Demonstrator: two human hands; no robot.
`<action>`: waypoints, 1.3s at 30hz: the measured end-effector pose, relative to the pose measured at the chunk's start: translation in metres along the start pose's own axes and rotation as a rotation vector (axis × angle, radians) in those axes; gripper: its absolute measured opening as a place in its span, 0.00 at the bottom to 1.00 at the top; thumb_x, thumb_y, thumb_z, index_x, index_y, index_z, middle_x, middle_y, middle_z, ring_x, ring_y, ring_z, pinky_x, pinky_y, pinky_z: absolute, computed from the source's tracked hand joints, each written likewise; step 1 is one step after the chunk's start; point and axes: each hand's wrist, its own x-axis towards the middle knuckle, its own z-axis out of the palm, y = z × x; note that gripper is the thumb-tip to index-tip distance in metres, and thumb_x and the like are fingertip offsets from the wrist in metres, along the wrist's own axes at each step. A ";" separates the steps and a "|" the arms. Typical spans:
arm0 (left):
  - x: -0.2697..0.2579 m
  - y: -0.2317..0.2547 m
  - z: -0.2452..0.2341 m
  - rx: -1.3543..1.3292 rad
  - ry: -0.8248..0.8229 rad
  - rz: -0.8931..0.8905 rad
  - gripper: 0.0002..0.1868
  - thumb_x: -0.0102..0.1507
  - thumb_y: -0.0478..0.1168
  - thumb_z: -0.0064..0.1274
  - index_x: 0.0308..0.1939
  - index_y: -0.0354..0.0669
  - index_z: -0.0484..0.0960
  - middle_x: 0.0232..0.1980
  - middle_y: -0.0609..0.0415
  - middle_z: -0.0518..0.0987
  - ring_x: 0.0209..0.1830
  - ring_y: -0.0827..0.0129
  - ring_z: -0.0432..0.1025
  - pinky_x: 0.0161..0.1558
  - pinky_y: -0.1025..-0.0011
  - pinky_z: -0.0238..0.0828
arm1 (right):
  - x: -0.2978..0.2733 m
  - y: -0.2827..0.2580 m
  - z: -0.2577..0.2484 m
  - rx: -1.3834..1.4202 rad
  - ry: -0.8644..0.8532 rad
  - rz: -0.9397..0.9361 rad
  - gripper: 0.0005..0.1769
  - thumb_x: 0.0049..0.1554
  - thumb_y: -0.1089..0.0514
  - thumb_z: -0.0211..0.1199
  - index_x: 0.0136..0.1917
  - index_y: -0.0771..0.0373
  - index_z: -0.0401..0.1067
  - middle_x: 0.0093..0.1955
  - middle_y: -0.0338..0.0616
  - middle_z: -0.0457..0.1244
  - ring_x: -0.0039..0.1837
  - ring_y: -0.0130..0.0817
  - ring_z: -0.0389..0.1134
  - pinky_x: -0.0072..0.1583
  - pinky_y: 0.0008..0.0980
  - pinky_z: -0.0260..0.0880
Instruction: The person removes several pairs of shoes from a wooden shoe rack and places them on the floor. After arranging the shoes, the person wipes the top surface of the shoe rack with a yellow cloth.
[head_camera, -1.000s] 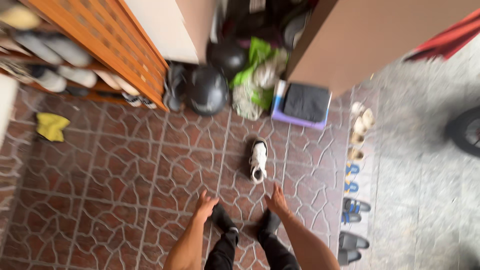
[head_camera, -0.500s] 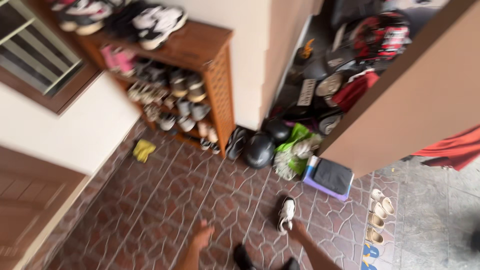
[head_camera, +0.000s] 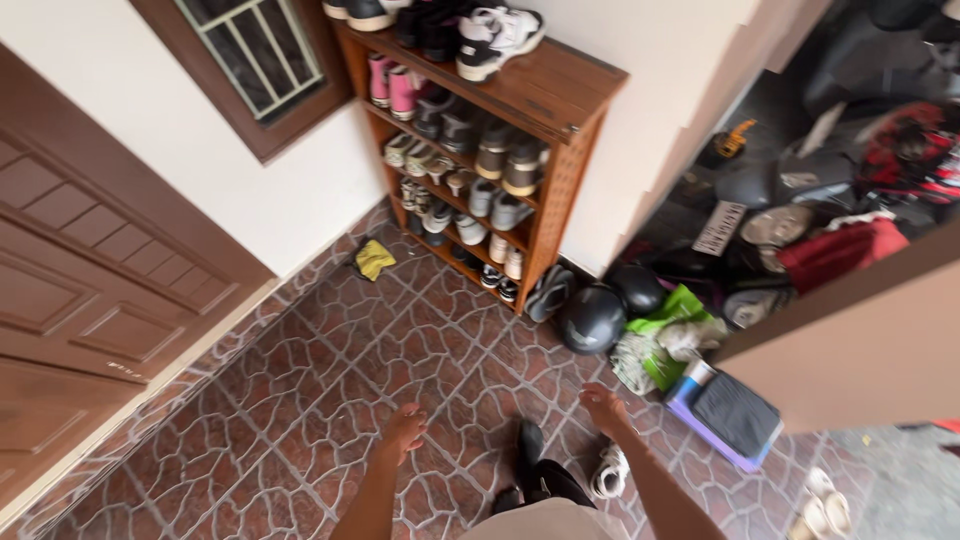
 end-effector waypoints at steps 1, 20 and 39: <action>0.002 0.003 0.000 -0.043 -0.021 0.008 0.28 0.65 0.45 0.53 0.70 0.54 0.70 0.62 0.58 0.78 0.56 0.62 0.75 0.54 0.53 0.70 | 0.011 -0.004 0.000 -0.038 -0.002 0.017 0.20 0.54 0.46 0.66 0.58 0.52 0.79 0.50 0.42 0.74 0.53 0.38 0.76 0.54 0.35 0.73; 0.162 0.300 -0.025 -0.181 -0.039 0.464 0.24 0.68 0.47 0.52 0.67 0.47 0.72 0.64 0.52 0.79 0.60 0.62 0.76 0.57 0.59 0.73 | 0.323 -0.228 -0.023 0.533 0.055 -0.331 0.17 0.64 0.54 0.59 0.61 0.67 0.73 0.51 0.43 0.72 0.50 0.29 0.73 0.46 0.27 0.72; 0.230 0.562 0.011 0.081 -0.238 0.699 0.25 0.68 0.47 0.52 0.67 0.42 0.73 0.63 0.47 0.79 0.56 0.64 0.77 0.53 0.64 0.76 | 0.429 -0.362 -0.025 0.694 0.206 -0.310 0.13 0.65 0.57 0.58 0.56 0.69 0.74 0.47 0.41 0.71 0.46 0.26 0.72 0.45 0.25 0.69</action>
